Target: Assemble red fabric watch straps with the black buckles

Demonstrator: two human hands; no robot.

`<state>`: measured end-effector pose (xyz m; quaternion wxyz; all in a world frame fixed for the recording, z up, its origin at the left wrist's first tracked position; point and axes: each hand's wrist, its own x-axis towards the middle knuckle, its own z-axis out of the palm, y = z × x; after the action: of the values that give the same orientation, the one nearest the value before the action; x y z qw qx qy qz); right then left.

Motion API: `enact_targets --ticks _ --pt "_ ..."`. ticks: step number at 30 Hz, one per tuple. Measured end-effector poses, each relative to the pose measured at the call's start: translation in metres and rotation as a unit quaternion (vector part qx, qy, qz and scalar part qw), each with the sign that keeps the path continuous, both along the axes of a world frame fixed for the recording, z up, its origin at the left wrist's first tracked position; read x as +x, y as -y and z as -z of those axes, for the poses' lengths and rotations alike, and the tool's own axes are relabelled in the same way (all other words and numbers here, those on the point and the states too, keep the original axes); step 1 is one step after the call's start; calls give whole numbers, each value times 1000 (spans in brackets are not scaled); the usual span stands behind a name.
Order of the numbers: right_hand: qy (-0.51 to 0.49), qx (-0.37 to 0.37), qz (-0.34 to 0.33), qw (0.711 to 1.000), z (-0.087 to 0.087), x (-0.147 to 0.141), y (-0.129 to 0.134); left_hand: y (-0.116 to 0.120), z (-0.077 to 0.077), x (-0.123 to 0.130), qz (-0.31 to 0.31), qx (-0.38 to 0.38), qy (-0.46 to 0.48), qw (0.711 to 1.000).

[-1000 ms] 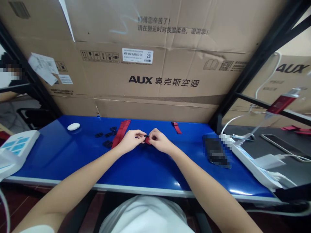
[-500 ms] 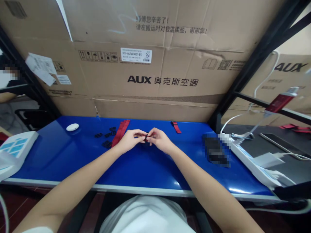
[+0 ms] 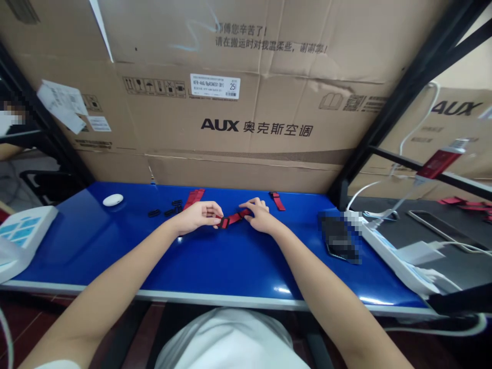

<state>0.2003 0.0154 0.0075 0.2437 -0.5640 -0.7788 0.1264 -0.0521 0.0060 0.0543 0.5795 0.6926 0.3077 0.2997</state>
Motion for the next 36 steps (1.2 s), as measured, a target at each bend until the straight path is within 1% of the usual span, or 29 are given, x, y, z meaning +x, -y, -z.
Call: enact_targets --ticks 2,4,6,8,10,12,13,14,16,18,19,21,23,24,25,26,30,33,35,36 --pt "-7 -5 9 1000 -1 0 -1 -4 -2 -5 -23 9 -16 1000" --pt "-35 -12 22 999 -2 2 -2 -10 0 -11 -70 25 -41 996" --pt "-75 -33 35 996 -3 5 -3 -18 5 -17 -125 48 -78 988" --pt "-104 -43 45 993 -3 7 -3 -25 11 -20 -167 73 -116 976" --pt "-132 -34 47 990 -5 6 -1 -28 16 -20 -193 92 -134 968" --pt "-201 -35 33 978 -9 1 2 -27 17 -15 -198 98 -116 968" --pt "-256 -50 25 965 -12 -2 4 -24 16 -11 -195 94 -89 972" --pt "-320 -71 18 944 -14 -6 7 -20 15 -6 -186 82 -54 978" --pt "-449 -124 6 885 -20 -15 12 -11 11 3 -152 34 26 987" --pt "-542 -175 -18 821 -25 -22 18 -3 7 11 -114 -17 89 989" --pt "-572 -196 -32 796 -27 -24 21 0 6 14 -98 -35 109 989" --pt "-609 -232 -69 755 -31 -26 26 3 6 17 -82 -56 135 986" --pt "-623 -254 -118 730 -34 -26 29 3 7 17 -84 -67 146 983" --pt "-621 -258 -138 727 -35 -26 31 3 8 17 -87 -73 148 982" --pt "-614 -254 -150 732 -36 -26 32 2 9 17 -90 -75 150 982" --pt "-600 -241 -152 747 -36 -26 32 1 9 17 -92 -73 151 982" --pt "-507 -159 -113 840 -33 -28 32 0 12 17 -93 -54 144 984" --pt "-410 -59 -98 905 -31 -29 31 2 13 18 -83 -47 132 987" --pt "-363 -6 -98 927 -30 -30 30 4 12 20 -78 -38 114 990" --pt "-354 -3 -99 930 -29 -30 30 6 12 21 -78 -31 100 991"
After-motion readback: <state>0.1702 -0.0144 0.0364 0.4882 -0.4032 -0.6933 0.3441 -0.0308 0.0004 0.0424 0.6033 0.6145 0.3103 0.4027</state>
